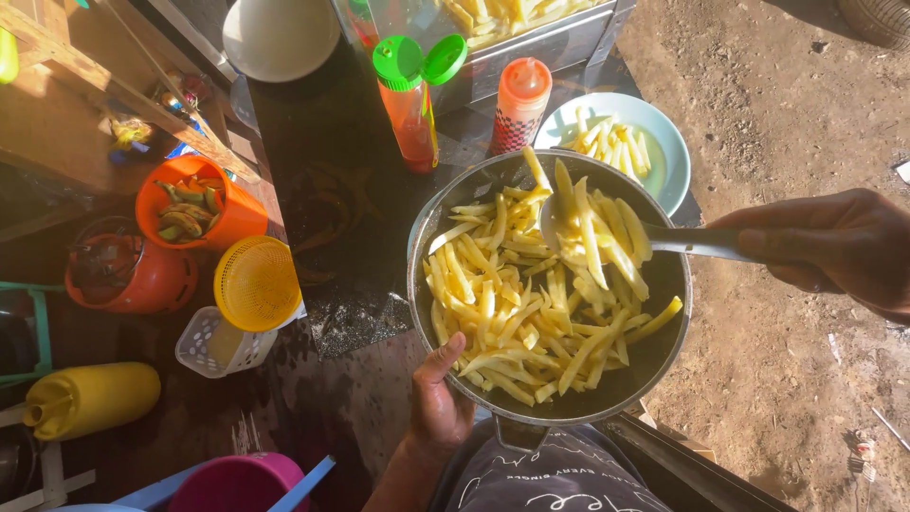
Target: Preparing and serving french fries at a food stall, including frying, seasoning, and portioning.
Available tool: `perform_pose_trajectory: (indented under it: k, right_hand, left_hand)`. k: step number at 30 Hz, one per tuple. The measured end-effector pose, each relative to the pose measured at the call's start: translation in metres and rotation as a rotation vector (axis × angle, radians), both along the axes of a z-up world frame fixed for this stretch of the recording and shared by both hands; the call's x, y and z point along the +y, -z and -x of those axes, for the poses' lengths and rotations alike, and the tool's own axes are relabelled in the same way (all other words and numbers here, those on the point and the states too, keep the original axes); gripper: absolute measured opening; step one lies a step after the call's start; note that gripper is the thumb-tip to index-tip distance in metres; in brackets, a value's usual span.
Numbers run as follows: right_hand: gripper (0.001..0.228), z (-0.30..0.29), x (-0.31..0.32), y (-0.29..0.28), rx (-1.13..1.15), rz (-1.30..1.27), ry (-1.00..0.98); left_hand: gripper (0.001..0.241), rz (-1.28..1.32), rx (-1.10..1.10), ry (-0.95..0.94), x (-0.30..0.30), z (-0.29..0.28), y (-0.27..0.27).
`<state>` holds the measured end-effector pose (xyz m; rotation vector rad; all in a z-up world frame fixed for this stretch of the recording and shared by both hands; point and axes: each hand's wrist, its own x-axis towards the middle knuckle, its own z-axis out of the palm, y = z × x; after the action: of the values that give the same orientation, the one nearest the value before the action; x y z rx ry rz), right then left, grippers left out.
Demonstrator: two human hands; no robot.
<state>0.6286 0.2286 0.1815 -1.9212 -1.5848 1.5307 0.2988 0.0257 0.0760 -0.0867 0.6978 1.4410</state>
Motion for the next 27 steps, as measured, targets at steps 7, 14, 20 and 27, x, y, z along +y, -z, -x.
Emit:
perform_pose_trajectory:
  k: [7,14,20,27]
  right_hand:
    - [0.032,-0.02,0.034,0.022,0.128,-0.049,0.08]
    - [0.033,0.024,0.057,0.076,-0.612,-0.577,-0.385]
    - [0.014,0.029,0.029,0.059,-1.23,-1.058,-0.551]
    - [0.021,0.085,-0.078,0.002,-0.601,-1.394,-0.762]
  left_hand:
    - [0.074,0.021,-0.024,-0.032,-0.004,0.002,0.0]
    - [0.075,0.356,0.046,-0.095,-0.023,0.02,-0.018]
    - [0.082,0.52,0.147,-0.304,-0.018,0.023,-0.048]
    - [0.064,0.288,0.14,-0.339,-0.052,0.031,0.016]
